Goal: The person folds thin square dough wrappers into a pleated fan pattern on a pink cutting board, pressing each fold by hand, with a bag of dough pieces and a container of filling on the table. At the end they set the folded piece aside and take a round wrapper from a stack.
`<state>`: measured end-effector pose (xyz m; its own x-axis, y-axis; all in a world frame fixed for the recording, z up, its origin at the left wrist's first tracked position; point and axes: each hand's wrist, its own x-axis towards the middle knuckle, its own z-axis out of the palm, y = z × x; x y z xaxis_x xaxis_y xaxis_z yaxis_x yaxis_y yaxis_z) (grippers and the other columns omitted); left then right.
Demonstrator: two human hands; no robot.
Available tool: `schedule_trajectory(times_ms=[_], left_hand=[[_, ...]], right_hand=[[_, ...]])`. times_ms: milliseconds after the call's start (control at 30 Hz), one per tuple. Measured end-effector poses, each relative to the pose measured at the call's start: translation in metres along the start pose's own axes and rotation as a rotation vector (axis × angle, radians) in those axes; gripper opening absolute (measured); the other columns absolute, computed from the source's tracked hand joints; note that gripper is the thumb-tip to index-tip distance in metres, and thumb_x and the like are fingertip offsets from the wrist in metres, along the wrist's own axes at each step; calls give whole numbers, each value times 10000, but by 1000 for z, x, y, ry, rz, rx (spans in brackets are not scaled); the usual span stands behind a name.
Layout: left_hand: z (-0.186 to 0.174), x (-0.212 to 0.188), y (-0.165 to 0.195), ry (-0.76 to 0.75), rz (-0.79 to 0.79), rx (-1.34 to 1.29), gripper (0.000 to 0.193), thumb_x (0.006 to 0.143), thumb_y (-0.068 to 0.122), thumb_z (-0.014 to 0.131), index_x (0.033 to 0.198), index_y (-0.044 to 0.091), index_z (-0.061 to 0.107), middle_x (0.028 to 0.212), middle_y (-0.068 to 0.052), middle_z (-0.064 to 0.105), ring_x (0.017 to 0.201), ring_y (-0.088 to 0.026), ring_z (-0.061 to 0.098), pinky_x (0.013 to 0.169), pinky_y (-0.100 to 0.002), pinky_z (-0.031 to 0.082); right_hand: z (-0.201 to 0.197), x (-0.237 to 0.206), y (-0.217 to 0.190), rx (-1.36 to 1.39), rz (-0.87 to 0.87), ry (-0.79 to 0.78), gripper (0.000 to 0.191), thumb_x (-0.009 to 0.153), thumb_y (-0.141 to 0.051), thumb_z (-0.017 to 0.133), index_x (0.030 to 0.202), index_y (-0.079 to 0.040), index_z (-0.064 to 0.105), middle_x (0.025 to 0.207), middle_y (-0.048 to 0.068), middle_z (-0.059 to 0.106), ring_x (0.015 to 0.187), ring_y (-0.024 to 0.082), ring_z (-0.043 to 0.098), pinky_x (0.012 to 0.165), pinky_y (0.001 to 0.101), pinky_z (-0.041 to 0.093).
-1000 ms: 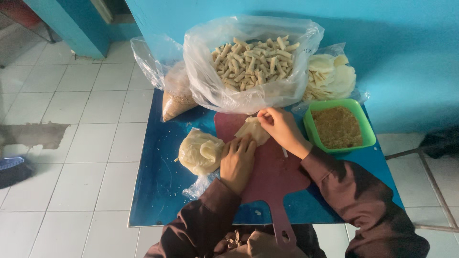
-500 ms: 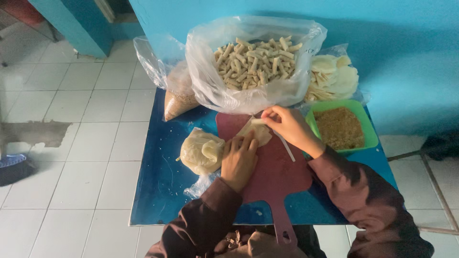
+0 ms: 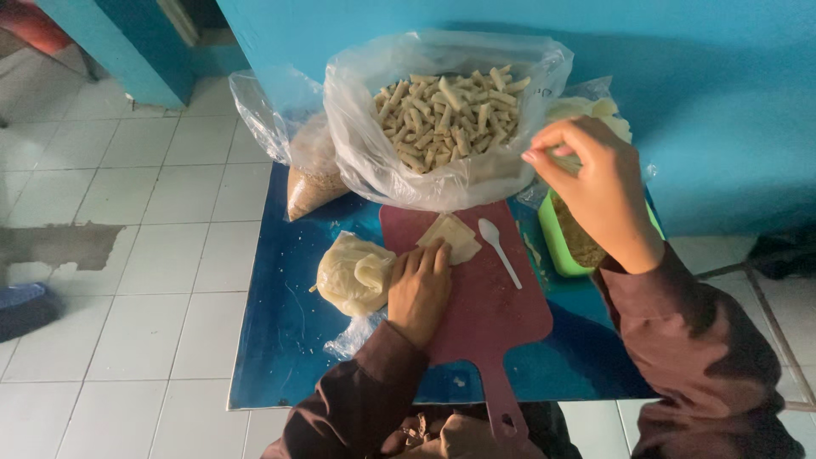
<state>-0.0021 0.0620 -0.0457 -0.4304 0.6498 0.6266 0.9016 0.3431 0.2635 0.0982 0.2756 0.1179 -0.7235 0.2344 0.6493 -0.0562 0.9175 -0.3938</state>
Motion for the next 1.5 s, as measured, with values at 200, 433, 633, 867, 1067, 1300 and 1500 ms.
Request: schedule_trajectory(times_ms=[200, 433, 633, 867, 1067, 1300, 1500], left_hand=[[-10, -3, 3, 33, -35, 145, 367, 859, 139, 628, 1221, 79, 635, 1188, -67, 643, 1108, -262, 625, 936, -416, 482], [-5, -5, 2, 8, -140, 329, 323, 869, 131, 617, 1178, 39, 629, 1065, -80, 607, 1008, -238, 626, 857, -377, 484], [-2, -6, 1, -11, -147, 353, 289, 871, 135, 627, 1146, 45, 630, 1029, -71, 590, 966, -232, 629, 824, -365, 481], [-4, 0, 3, -29, -188, 397, 208, 862, 137, 630, 1057, 66, 618, 1022, -73, 583, 943, -228, 627, 814, -359, 477], [-1, 6, 3, -69, -220, 450, 135, 861, 141, 630, 984, 94, 601, 974, -61, 578, 931, -219, 633, 804, -353, 480], [2, 8, -1, -20, -223, 383, 102, 865, 151, 640, 934, 111, 576, 918, -52, 586, 869, -219, 652, 734, -365, 498], [3, 10, -4, 23, -203, 245, 122, 867, 140, 650, 915, 118, 540, 874, -49, 592, 818, -228, 666, 659, -387, 521]], right_hand=[[-4, -54, 69, -418, 98, -331, 218, 888, -8, 660, 1045, -110, 771, 993, 81, 742, 960, 328, 625, 890, 413, 507], [15, -85, 113, -319, 38, -434, 271, 763, -140, 772, 1029, -85, 778, 905, 112, 759, 880, 339, 634, 823, 435, 510], [22, -90, 117, -374, 63, -394, 161, 791, -169, 781, 934, -96, 768, 845, 106, 746, 879, 337, 656, 799, 423, 529], [0, -80, 106, -355, 79, -330, 53, 817, -135, 760, 863, -115, 779, 807, 83, 747, 836, 332, 653, 824, 423, 530], [-18, -45, 73, -298, 7, -298, 56, 862, -142, 760, 878, -89, 751, 859, 71, 756, 766, 305, 639, 793, 400, 501], [76, -25, 28, 4, -150, -427, 71, 831, -145, 762, 854, -79, 746, 820, 52, 747, 826, 276, 615, 795, 389, 487], [129, -47, 21, 53, -183, -387, 129, 838, -163, 768, 914, -69, 722, 900, 56, 724, 927, 285, 613, 848, 399, 487]])
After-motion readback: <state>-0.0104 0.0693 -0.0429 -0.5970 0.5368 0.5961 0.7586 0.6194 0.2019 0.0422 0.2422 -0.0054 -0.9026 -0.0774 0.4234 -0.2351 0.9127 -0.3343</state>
